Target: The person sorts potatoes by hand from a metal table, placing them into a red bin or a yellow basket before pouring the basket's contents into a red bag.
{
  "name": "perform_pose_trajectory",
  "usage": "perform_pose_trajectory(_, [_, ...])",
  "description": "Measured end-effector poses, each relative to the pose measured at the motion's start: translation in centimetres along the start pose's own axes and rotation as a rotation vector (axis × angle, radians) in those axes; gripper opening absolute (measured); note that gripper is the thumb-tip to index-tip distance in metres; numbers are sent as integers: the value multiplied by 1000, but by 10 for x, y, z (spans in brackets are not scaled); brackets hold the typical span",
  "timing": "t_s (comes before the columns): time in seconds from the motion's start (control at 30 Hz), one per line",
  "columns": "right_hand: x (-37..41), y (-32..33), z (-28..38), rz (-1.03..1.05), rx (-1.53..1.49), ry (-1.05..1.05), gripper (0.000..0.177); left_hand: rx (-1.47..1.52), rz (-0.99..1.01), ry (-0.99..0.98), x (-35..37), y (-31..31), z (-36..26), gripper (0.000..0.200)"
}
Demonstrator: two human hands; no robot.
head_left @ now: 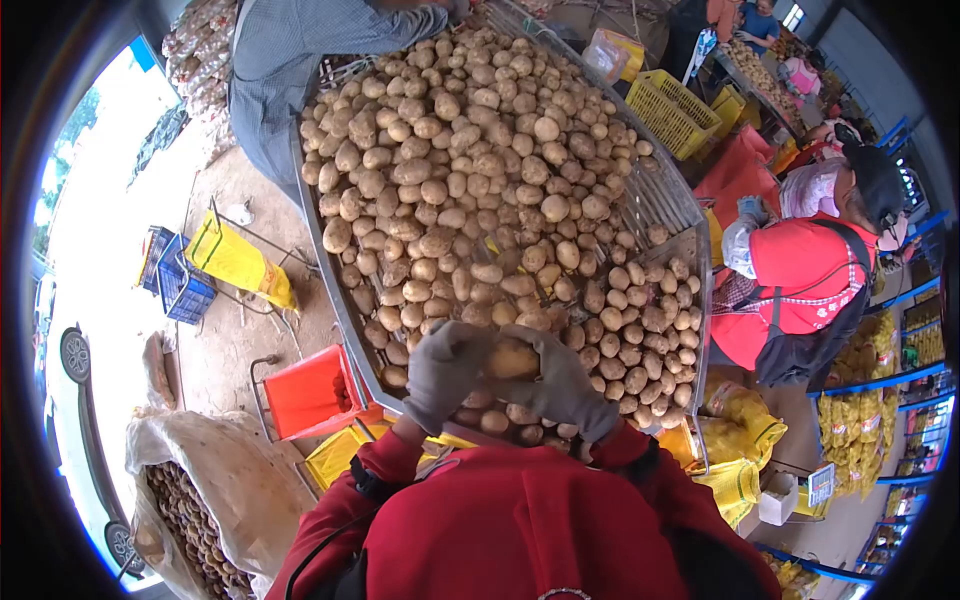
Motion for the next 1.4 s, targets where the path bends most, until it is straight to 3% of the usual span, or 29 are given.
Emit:
perform_pose_trajectory(0.1, [4,0,-18,12,-290,-144,63,230,-94,343,-4,16,30,7])
perform_pose_trajectory(0.13, [6,-4,-22,-3,-488,-148,51,241,27,392,0,11,24,18])
perform_pose_trajectory(0.23, [8,-5,-30,10,-734,-251,42,512,278,229,17,-36,-8,43])
perform_pose_trajectory(0.27, [7,-13,-44,-46,-562,-303,44,504,333,242,17,-37,-4,52])
perform_pose_trajectory(0.33, [5,-14,-71,-255,-43,48,42,485,447,244,9,-40,5,72])
perform_pose_trajectory(0.37, [6,-12,-72,-364,216,224,42,567,424,264,7,-37,2,70])
perform_pose_trajectory(0.47, [12,15,-40,-107,-504,-260,34,723,388,255,9,-34,-8,69])
perform_pose_trajectory(0.53, [11,3,-47,-279,-396,-11,30,634,429,288,10,-33,-18,65])
perform_pose_trajectory(0.6, [15,1,-36,-342,-227,124,24,533,398,174,9,-36,-23,58])
perform_pose_trajectory(0.63, [8,-14,-61,-510,-244,44,21,641,439,220,13,-36,-15,61])
perform_pose_trajectory(0.67, [11,-3,-62,-293,-317,-198,23,670,398,239,16,-41,-17,59])
perform_pose_trajectory(0.73, [4,-28,-99,-284,-254,70,36,634,209,858,30,-50,-80,62])
perform_pose_trajectory(0.77, [14,-14,-64,-71,-242,110,45,593,223,774,27,-52,-67,61])
perform_pose_trajectory(0.8, [23,-9,-46,-107,-211,185,47,546,266,658,22,-53,-56,59])
perform_pose_trajectory(0.9, [24,-17,-43,-164,56,288,86,317,323,340,11,-54,-33,54])
perform_pose_trajectory(1.03, [6,-36,-66,-57,-970,548,42,-191,372,-66,9,-44,-2,48])
perform_pose_trajectory(1.07, [6,-20,-46,-47,-909,522,41,-236,370,-119,9,-45,2,47])
perform_pose_trajectory(1.1, [7,-4,-26,-35,-848,496,41,-19,352,-26,12,-54,-6,47])
perform_pose_trajectory(1.13, [18,-1,-20,-43,-768,201,43,198,331,68,17,-63,-13,48])
perform_pose_trajectory(1.17, [23,-1,-23,-39,-695,113,42,417,305,165,23,-70,-17,48])
perform_pose_trajectory(1.2, [23,-1,-28,-68,-603,107,41,637,279,266,27,-72,-18,49])
perform_pose_trajectory(1.3, [23,5,-36,-183,-342,158,42,608,419,435,21,-50,0,55])
perform_pose_trajectory(1.33, [22,10,-35,-232,-255,189,42,644,245,612,31,-68,-83,53])
perform_pose_trajectory(1.4, [22,21,-28,-361,-41,265,44,596,302,519,25,-67,-79,50])
Point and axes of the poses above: each hand's wrist, its own x-axis away from the middle knuckle, its own y-axis out of the back of the hand, z = x × y, the point moved 4 cm from there along -x, towards the middle knuckle, and after that the axes turned 13 degrees about x, right-handed, at the moved point
